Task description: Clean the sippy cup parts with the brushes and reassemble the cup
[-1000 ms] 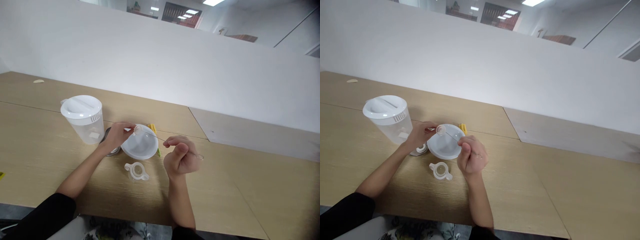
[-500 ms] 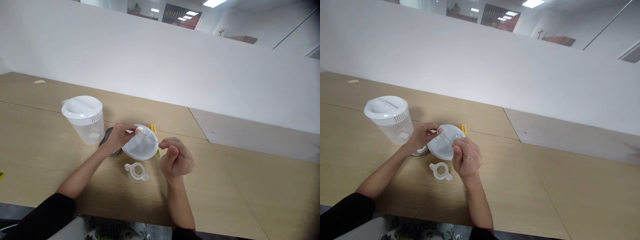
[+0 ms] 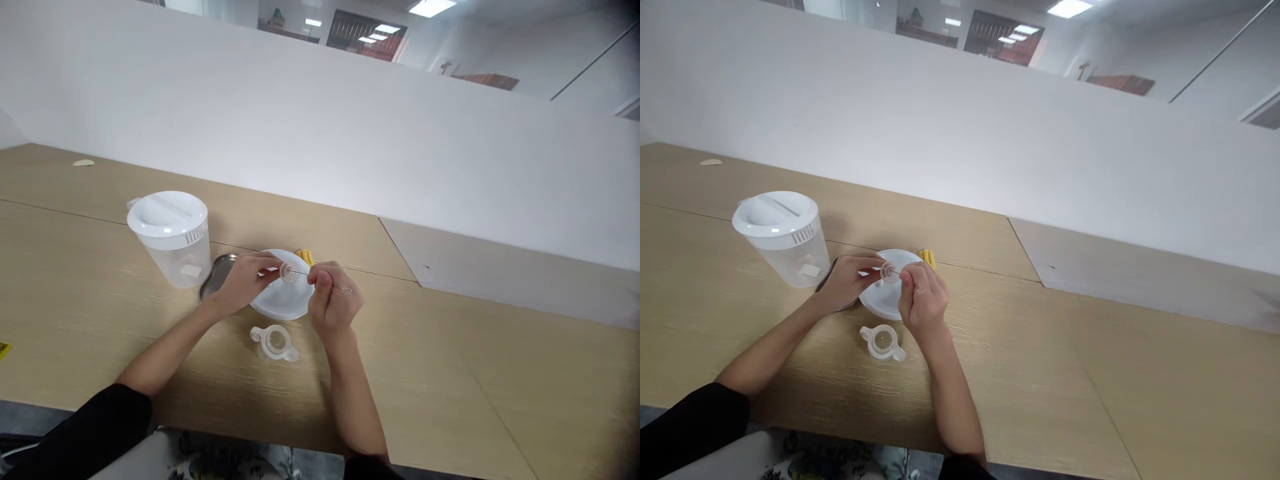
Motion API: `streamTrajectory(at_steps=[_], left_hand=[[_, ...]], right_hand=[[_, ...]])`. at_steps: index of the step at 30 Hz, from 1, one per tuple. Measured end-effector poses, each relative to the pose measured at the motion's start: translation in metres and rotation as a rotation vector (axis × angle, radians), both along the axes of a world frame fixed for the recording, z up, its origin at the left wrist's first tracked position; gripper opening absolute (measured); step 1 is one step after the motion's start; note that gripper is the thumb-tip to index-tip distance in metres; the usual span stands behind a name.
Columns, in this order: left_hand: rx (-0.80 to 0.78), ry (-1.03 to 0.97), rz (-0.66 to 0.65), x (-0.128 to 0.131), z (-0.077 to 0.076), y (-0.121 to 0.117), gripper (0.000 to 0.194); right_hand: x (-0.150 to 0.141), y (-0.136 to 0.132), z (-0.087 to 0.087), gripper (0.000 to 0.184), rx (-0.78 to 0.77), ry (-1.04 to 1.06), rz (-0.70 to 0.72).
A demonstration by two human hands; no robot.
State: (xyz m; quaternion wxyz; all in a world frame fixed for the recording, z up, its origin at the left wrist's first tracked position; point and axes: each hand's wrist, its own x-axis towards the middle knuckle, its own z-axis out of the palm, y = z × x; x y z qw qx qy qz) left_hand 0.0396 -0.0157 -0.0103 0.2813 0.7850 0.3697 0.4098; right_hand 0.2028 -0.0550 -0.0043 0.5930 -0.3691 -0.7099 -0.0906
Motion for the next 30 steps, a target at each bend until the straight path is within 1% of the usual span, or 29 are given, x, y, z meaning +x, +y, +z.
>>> streamTrajectory(at_steps=[4,7,9,11,13,16,21,24,27,30], left_hand=[[0.009,-0.027,0.019,0.003,-0.002,0.001,0.017],[-0.025,-0.028,0.015,0.002,-0.008,0.007,0.018],[-0.054,-0.024,-0.017,0.002,-0.012,0.012,0.02],[-0.074,-0.021,-0.054,0.003,-0.014,0.015,0.022],[-0.09,-0.018,-0.078,0.003,-0.015,0.016,0.023],[-0.1,-0.013,-0.075,0.005,-0.013,0.015,0.022],[-0.093,-0.027,-0.061,0.007,-0.007,0.01,0.017],[-0.088,-0.047,-0.068,0.007,-0.008,0.011,0.016],[-0.005,0.005,-0.051,0.008,-0.015,0.018,0.016],[0.148,0.025,-0.032,0.01,-0.023,0.025,0.015]], right_hand=[[-0.006,0.013,-0.005,0.027,-0.071,-0.115,0.005],[-0.008,0.019,-0.006,0.032,-0.174,-0.172,0.02],[-0.006,0.019,-0.003,0.033,-0.261,-0.138,0.044],[-0.003,0.014,0.0,0.034,-0.3,-0.044,0.077],[0.001,0.009,0.005,0.034,-0.287,0.036,0.1],[0.003,0.006,0.007,0.033,-0.244,0.042,0.112],[-0.002,0.018,-0.001,0.036,-0.269,-0.04,0.091],[-0.003,0.024,-0.004,0.041,-0.258,-0.04,0.073],[0.002,0.02,-0.001,0.04,-0.208,0.022,0.013],[0.012,0.009,0.009,0.036,-0.144,0.133,-0.049]])
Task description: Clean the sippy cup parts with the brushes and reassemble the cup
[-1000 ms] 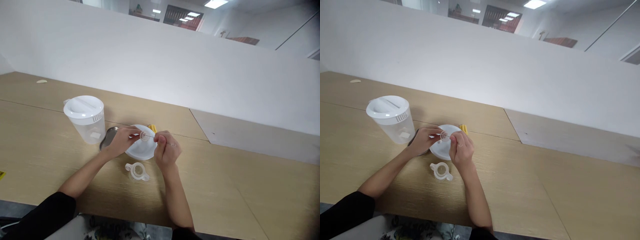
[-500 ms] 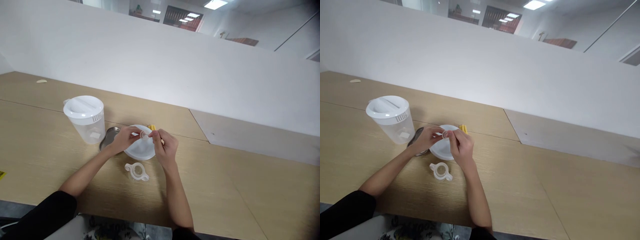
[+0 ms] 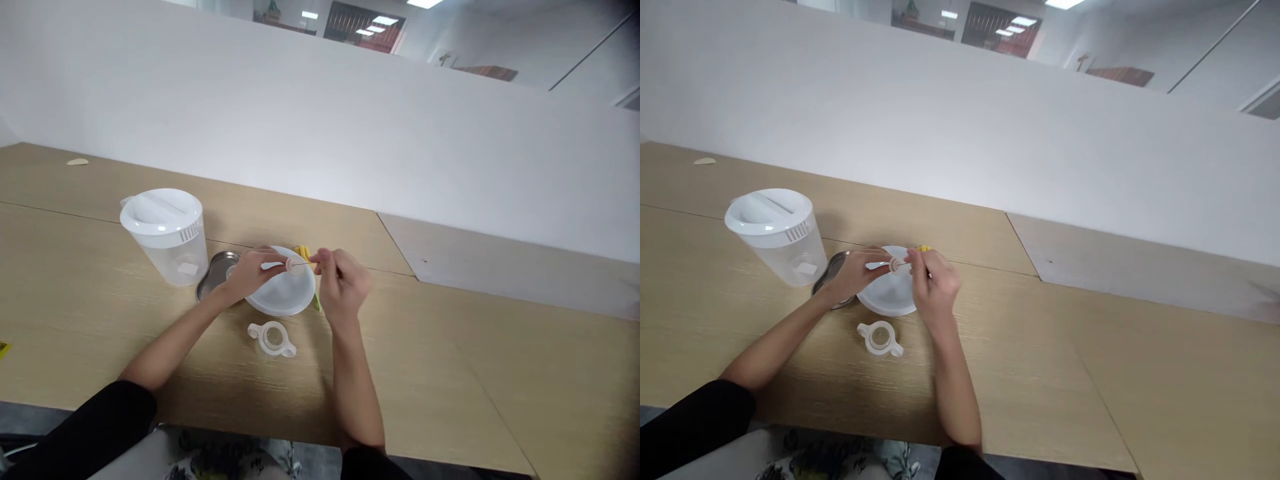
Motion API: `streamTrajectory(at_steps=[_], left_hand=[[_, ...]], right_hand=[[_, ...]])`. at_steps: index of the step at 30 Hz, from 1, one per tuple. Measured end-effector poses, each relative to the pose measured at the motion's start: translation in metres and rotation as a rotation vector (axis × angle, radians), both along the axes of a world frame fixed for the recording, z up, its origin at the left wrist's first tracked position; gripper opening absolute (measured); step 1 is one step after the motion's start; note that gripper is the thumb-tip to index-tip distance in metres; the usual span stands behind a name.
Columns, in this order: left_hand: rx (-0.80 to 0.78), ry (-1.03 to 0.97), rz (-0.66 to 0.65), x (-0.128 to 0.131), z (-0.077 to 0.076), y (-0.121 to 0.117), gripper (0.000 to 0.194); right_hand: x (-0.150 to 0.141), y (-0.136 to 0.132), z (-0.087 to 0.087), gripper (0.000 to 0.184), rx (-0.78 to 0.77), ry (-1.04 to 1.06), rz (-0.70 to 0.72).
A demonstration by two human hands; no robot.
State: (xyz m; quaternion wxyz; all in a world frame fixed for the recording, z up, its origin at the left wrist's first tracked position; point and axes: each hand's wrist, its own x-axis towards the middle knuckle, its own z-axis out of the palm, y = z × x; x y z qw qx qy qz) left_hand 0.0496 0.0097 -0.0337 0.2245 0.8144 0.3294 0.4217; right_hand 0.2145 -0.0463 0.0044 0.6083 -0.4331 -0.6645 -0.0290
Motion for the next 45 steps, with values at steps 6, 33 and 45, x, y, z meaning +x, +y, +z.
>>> streamTrajectory(at_steps=[6,33,45], left_hand=[[0.16,0.042,-0.041,0.004,-0.005,0.007,0.016],[-0.171,0.74,-0.082,-0.002,-0.067,0.032,0.021],[0.103,0.471,0.13,-0.012,-0.016,0.022,0.022]], right_hand=[[0.013,-0.025,0.02,0.038,0.062,0.264,-0.117],[0.061,0.065,-0.051,0.036,-0.976,-0.105,-0.087],[0.053,0.073,-0.064,0.035,-1.167,-0.48,-0.39]])
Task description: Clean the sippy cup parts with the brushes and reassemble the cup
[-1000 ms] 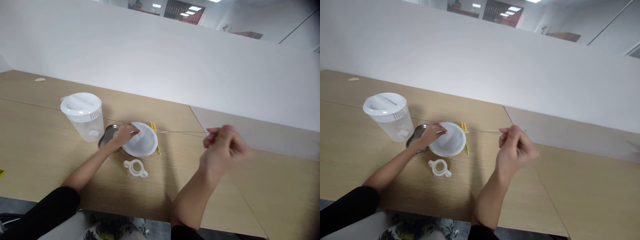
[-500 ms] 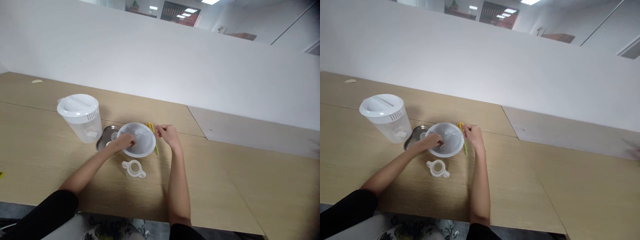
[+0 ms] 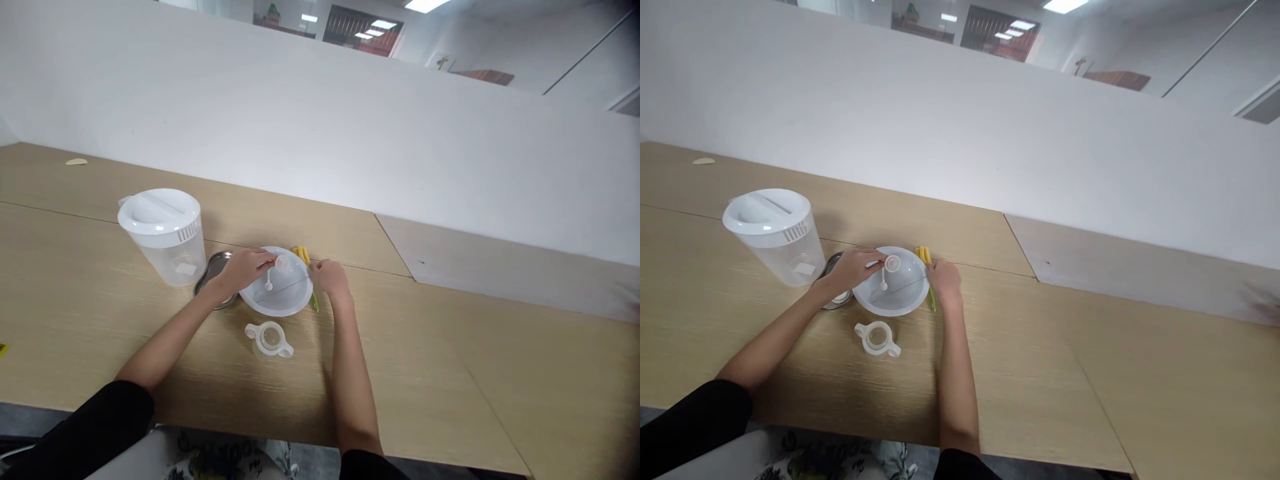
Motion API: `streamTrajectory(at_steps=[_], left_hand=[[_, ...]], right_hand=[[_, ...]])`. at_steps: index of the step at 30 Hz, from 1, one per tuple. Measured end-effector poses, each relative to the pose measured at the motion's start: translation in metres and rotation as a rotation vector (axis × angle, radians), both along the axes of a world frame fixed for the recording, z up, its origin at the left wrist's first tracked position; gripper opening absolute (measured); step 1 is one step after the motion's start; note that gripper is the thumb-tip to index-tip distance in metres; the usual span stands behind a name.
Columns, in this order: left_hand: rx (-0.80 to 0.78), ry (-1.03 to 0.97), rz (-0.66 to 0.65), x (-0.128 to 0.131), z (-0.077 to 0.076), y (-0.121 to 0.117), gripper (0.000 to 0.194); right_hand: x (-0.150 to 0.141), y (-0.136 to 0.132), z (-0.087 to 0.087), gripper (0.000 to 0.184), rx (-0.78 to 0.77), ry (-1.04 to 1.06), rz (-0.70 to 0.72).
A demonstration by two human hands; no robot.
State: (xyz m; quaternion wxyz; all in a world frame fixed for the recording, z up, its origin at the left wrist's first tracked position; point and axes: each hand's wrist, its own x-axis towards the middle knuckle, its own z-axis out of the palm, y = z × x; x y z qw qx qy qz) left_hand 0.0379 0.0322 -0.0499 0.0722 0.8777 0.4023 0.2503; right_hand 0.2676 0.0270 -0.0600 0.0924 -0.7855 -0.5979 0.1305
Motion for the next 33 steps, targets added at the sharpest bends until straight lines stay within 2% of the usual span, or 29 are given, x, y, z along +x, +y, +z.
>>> streamTrajectory(at_steps=[4,7,10,13,16,18,21,25,30,33], left_hand=[[0.04,-0.183,-0.016,-0.006,0.024,-0.018,0.022],[-0.007,-0.25,-0.037,-0.01,0.041,-0.032,0.021],[-0.086,-0.265,-0.065,-0.013,0.054,-0.045,0.02],[-0.154,-0.265,-0.133,-0.013,0.065,-0.058,0.02],[-0.216,-0.263,-0.236,-0.011,0.071,-0.069,0.016],[-0.258,-0.248,-0.284,-0.01,0.073,-0.073,0.014],[-0.309,-0.231,-0.339,-0.009,0.071,-0.073,0.011],[-0.363,-0.222,-0.374,-0.007,0.063,-0.068,0.008],[-0.439,-0.202,-0.399,-0.007,0.062,-0.067,0.01],[-0.493,-0.078,-0.428,-0.014,0.061,-0.06,0.017]], right_hand=[[-0.001,-0.006,0.008,0.038,0.06,0.017,0.01],[-0.007,-0.017,0.026,0.036,0.131,0.082,0.044],[-0.017,-0.04,0.051,0.037,0.28,0.303,0.174],[-0.029,-0.075,0.078,0.043,0.373,0.594,0.339],[-0.039,-0.111,0.099,0.039,0.386,0.675,0.499],[-0.044,-0.129,0.107,0.035,0.398,0.622,0.564],[-0.048,-0.141,0.11,0.032,0.386,0.424,0.605],[-0.052,-0.142,0.106,0.032,0.364,0.139,0.592],[-0.052,-0.14,0.102,0.024,0.326,0.015,0.575],[-0.054,-0.137,0.099,0.023,0.222,-0.063,0.597]])
